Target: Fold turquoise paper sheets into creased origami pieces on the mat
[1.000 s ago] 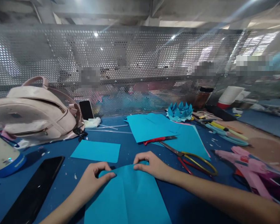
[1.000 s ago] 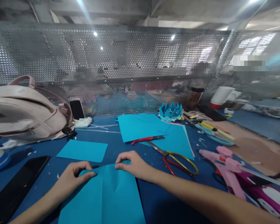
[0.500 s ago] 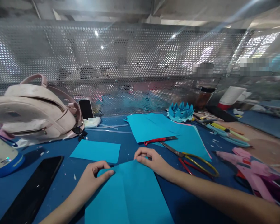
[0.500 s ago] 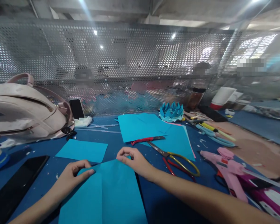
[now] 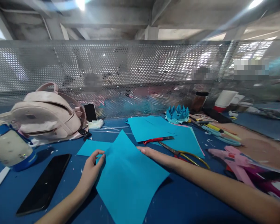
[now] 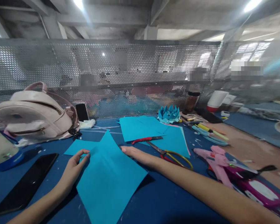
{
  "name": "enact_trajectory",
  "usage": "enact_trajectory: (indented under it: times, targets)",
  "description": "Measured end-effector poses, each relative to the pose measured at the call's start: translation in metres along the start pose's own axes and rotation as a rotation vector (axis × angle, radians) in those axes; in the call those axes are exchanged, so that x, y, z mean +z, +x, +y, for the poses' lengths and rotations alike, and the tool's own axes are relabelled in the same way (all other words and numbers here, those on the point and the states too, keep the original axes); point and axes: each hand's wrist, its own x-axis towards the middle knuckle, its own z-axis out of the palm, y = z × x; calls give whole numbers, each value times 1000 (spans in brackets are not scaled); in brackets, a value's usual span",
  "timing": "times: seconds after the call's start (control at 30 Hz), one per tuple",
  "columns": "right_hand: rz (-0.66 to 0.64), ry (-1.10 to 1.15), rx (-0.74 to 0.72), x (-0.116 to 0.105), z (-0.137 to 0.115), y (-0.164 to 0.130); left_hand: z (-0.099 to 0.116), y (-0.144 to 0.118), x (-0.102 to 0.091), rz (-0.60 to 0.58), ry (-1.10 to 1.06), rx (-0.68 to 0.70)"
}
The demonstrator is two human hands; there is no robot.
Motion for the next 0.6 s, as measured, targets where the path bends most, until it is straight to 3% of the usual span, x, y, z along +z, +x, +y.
enact_trajectory:
  times: [0.07,0.17,0.23,0.4,0.6]
  targets:
    - [-71,-56,-18,5,-19,-8,2,-1,1,16,-51,-11]
    - [-199,-325,-95,19,-44,-20,4,-3,5,34,-143,-21]
    - [-216,-472,-103,31,-51,-26,7,-6,8,27,-217,-27]
    - [-143,-672,-121,55,-34,-29,17,-20,14,-43,-373,-72]
    - [-33,-735,-179,60,-16,-22,24,-23,10,-112,-512,-238]
